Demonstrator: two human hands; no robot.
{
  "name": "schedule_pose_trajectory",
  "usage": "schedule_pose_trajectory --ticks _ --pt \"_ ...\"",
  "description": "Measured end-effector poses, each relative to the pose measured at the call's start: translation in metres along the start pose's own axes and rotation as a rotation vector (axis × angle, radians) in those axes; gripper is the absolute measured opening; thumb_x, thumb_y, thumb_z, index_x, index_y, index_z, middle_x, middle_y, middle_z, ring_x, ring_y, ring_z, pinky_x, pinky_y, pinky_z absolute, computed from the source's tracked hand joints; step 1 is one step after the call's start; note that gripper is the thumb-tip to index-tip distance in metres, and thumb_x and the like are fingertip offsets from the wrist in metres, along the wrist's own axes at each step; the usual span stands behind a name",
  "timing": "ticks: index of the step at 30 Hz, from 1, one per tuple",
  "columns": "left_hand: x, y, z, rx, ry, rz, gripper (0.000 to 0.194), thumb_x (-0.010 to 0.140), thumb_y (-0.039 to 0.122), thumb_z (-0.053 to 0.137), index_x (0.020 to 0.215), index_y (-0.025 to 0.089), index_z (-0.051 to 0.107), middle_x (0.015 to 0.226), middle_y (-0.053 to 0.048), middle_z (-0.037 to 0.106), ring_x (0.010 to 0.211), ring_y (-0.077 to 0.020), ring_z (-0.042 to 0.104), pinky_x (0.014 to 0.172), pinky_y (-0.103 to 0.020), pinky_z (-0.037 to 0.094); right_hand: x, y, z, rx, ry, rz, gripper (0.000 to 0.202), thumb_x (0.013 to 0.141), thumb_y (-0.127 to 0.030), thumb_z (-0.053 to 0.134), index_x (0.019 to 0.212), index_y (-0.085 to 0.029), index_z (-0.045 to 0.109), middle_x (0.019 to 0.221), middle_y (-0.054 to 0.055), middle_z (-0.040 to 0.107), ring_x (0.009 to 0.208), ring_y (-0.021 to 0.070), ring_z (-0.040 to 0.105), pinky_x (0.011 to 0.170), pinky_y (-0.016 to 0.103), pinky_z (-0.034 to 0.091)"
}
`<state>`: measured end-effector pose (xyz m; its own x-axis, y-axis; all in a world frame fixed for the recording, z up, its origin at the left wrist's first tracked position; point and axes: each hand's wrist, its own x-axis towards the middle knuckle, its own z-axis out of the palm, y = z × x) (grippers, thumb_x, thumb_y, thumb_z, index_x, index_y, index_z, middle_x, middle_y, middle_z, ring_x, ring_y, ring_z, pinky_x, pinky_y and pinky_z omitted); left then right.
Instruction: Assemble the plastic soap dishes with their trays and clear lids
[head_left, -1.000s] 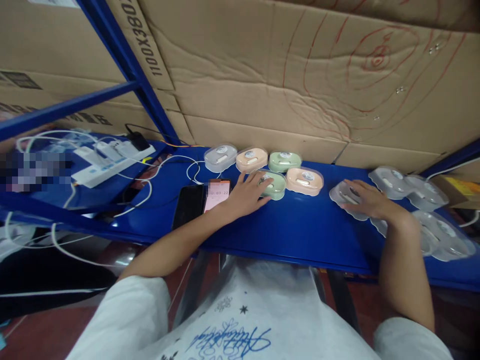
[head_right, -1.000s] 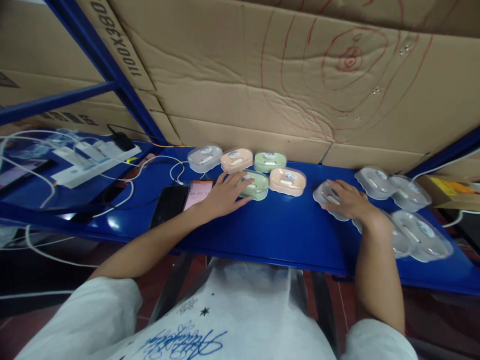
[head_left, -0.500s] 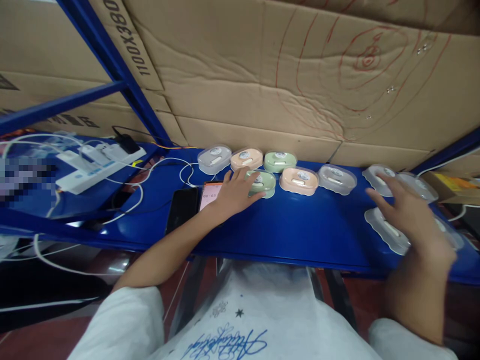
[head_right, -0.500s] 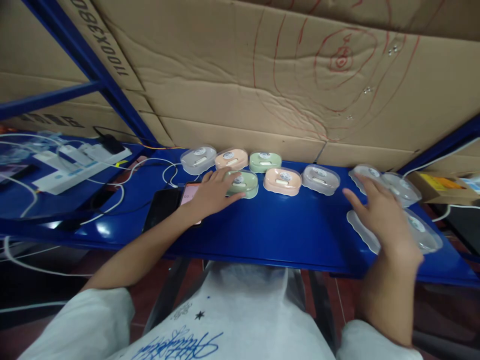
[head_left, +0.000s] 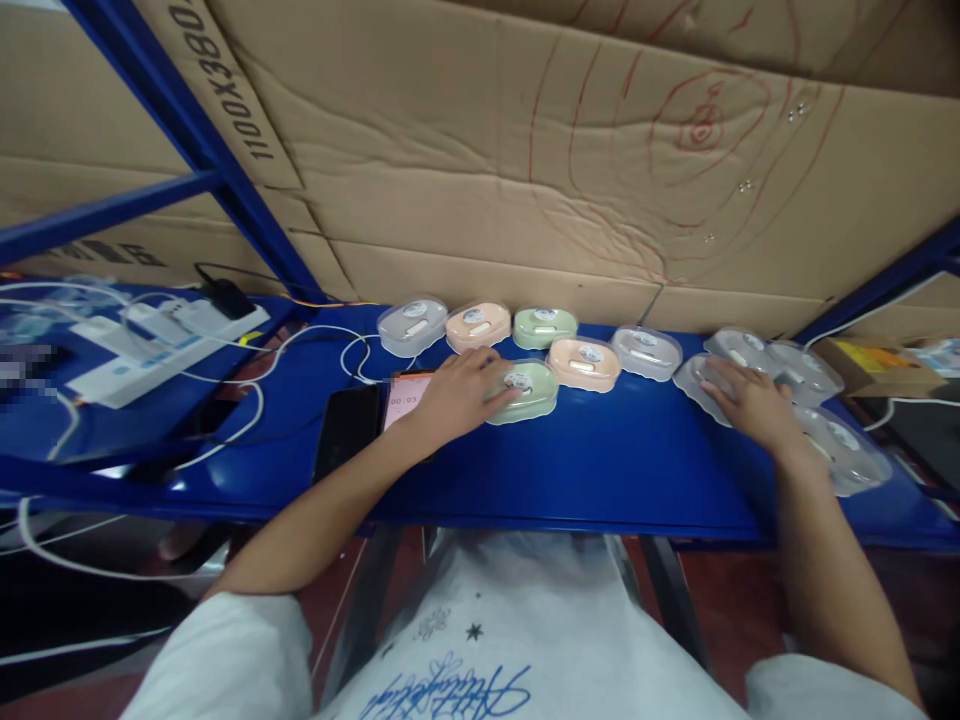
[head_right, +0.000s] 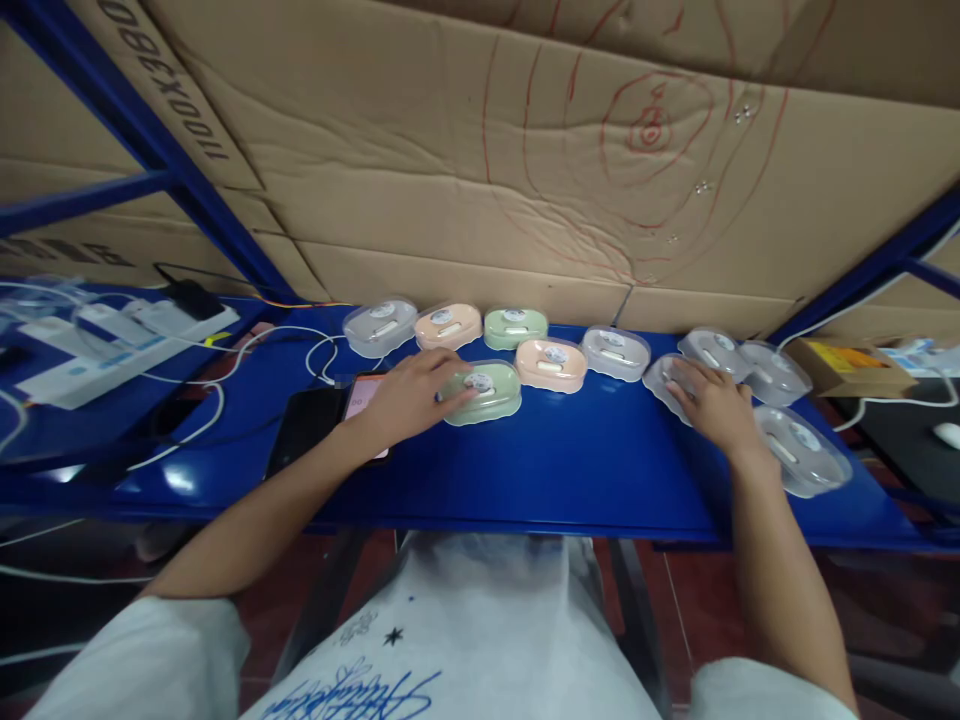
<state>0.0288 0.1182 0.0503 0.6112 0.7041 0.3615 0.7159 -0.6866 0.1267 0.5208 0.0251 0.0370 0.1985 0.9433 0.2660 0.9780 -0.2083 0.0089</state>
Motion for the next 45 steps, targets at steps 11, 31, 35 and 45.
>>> schedule_pose_trajectory --ticks 11,31,35,45 --pt "0.008 -0.016 0.020 -0.106 0.120 -0.013 0.027 0.108 0.023 0.052 0.132 0.019 0.065 0.138 -0.013 0.066 0.128 -0.0262 0.066 0.111 -0.042 0.054 0.094 -0.058 0.012 0.137 0.061 -0.283 0.054 0.109 -0.049 0.044 0.153 -0.021 0.059 0.156 0.017 0.062 0.146 0.0344 0.056 0.119 0.053 0.045" --pt "0.000 -0.001 0.027 -0.037 0.001 0.123 0.028 0.113 0.034 0.051 0.122 0.018 0.072 0.114 -0.010 0.081 0.109 -0.0258 0.076 0.098 -0.040 0.053 0.080 -0.124 -0.002 0.308 0.065 -0.299 0.052 0.108 -0.046 0.040 0.146 -0.021 0.066 0.151 0.018 0.066 0.140 0.0418 0.060 0.116 0.068 0.044" --pt "0.003 -0.001 0.029 -0.020 0.089 0.085 0.028 0.113 0.032 0.051 0.125 0.018 0.072 0.121 -0.011 0.080 0.114 -0.0270 0.073 0.104 -0.044 0.049 0.038 -0.156 -0.018 0.320 -0.025 -0.605 0.051 0.109 -0.053 0.046 0.148 -0.026 0.064 0.147 0.013 0.068 0.136 0.0350 0.064 0.115 0.054 0.050" --pt "-0.002 0.010 0.016 0.117 0.083 0.069 0.028 0.108 0.015 0.048 0.115 0.019 0.074 0.111 -0.012 0.074 0.102 -0.0283 0.070 0.091 -0.044 0.052 0.025 -0.167 -0.023 0.169 0.185 -0.478 0.044 0.110 -0.030 0.039 0.142 -0.024 0.069 0.137 0.014 0.073 0.131 0.0354 0.065 0.108 0.054 0.049"
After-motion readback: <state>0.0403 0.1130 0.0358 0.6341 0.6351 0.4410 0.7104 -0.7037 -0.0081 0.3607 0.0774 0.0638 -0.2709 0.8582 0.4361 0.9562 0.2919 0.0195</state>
